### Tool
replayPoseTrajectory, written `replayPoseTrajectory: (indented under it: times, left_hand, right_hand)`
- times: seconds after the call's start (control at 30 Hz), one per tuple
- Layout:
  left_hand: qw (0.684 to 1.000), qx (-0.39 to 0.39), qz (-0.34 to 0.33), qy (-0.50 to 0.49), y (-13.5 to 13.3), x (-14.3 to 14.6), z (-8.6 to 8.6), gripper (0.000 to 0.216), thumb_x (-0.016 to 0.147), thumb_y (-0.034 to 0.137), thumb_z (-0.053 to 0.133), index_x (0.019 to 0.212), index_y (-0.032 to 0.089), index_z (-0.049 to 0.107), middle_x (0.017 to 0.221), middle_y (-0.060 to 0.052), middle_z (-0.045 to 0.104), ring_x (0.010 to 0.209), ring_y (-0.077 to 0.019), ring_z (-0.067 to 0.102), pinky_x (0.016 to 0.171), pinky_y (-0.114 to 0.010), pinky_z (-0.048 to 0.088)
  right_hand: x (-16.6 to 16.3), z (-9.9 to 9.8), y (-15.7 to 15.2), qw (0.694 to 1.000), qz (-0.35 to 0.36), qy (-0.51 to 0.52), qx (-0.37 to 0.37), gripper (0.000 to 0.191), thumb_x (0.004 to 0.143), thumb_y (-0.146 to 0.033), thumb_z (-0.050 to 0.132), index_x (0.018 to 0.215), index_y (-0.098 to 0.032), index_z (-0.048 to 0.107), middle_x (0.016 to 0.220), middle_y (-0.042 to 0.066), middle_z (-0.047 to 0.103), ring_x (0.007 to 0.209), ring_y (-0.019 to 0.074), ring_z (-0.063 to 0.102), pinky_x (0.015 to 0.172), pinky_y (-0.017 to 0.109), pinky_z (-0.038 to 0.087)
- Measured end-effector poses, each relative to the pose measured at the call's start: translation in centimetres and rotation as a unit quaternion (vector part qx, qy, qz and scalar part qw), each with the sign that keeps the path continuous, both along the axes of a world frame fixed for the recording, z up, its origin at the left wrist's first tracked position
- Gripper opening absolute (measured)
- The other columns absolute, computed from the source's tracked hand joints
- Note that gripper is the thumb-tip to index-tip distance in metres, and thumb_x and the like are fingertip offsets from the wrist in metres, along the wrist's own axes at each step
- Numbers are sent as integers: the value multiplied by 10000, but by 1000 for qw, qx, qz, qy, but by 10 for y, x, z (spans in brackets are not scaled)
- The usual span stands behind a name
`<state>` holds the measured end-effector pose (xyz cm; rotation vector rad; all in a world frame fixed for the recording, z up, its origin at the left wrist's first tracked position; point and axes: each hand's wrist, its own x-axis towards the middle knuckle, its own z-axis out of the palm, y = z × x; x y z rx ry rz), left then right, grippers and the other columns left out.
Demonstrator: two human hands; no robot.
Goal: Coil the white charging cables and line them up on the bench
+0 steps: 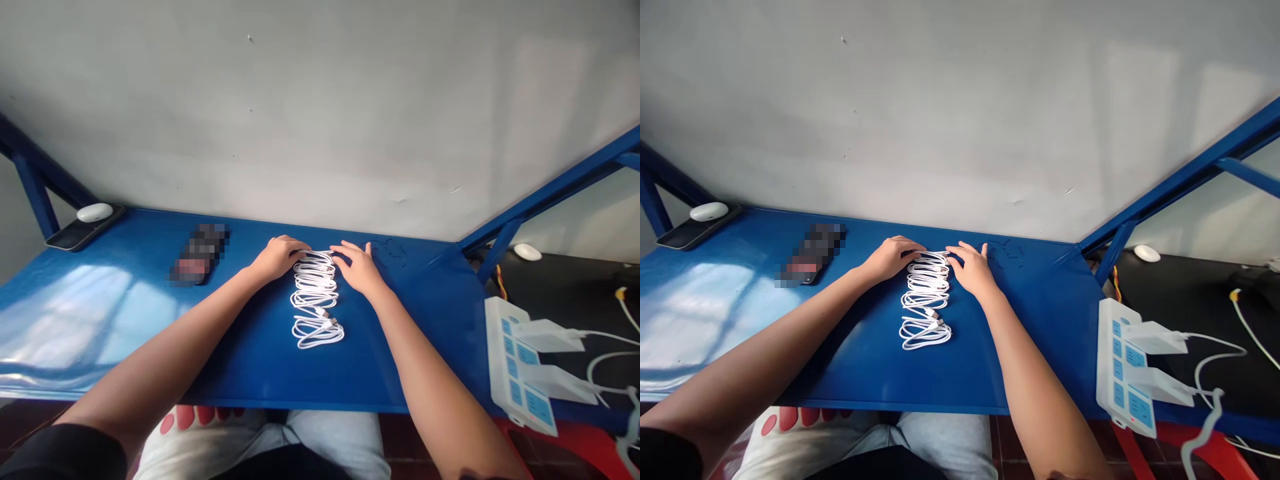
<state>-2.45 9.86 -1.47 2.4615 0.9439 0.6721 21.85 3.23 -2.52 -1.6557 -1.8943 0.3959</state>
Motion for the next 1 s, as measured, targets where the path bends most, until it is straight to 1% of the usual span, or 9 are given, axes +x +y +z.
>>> replayPoseTrajectory:
  times: [0.17,0.3,0.43,0.53,0.67,0.77,0.83,0.9,1.0]
  left_hand:
    - [1000,-1,3,6,11,8,5,325,954,217,466,1088,177,760,1111,-92,760,1036,-245,681,958,-364,507]
    - [999,-6,-4,36,17,8,15,307,930,260,514,1101,197,761,1107,-90,757,1043,-263,676,935,-365,499]
    - [995,-74,-38,49,20,11,27,409,859,356,664,1242,226,720,1238,-89,730,1091,-275,675,921,-341,490]
    - [989,-119,-59,72,24,20,33,493,763,259,747,1255,252,721,1243,-86,731,1092,-284,673,891,-322,472]
    - [983,-150,-43,93,28,36,39,446,685,140,740,1118,241,779,1114,-88,766,955,-260,674,786,-299,441]
    - [977,-169,-12,131,29,43,44,304,641,116,736,928,191,803,856,-81,761,725,-209,613,669,-298,384]
    - [974,-182,8,133,29,44,47,184,623,115,743,794,167,788,702,-65,710,624,-183,549,627,-306,351]
    - [974,-189,24,127,29,42,48,100,640,143,747,735,159,771,642,-55,672,588,-172,520,604,-310,339]
    - [961,-264,66,47,25,36,48,99,683,229,767,748,155,761,641,-48,654,575,-158,524,583,-299,351]
  right_hand:
    - [-1,-3,3,999,-31,-7,15,262,965,-270,569,1179,-275,719,1277,65,729,1349,274,573,1223,693,-1]
    - [2,-1,2,998,-52,8,26,272,978,-242,530,1179,-267,711,1271,54,732,1331,272,586,1218,702,19]
    - [5,4,0,997,-63,6,36,303,944,-169,527,1164,-257,714,1243,57,743,1324,265,591,1228,683,28]
    - [5,6,-1,997,-64,4,37,314,925,-141,526,1146,-251,720,1208,58,756,1308,268,605,1232,679,41]
    - [5,6,-1,997,-66,4,39,285,918,-147,546,1124,-231,725,1193,64,763,1293,278,619,1236,673,70]
    - [4,6,-1,997,-70,14,42,263,912,-160,565,1104,-226,732,1170,63,771,1277,281,630,1238,668,98]
    - [4,7,-2,995,-75,37,48,249,898,-169,585,1084,-224,741,1142,65,779,1209,272,673,1243,641,154]
    - [2,8,-2,991,-85,88,53,233,884,-185,603,1061,-213,752,1113,80,785,1109,256,717,1213,575,304]
    - [-3,11,-3,969,-108,216,44,223,865,-265,640,1029,-174,760,1063,118,787,1000,249,740,1027,462,531]
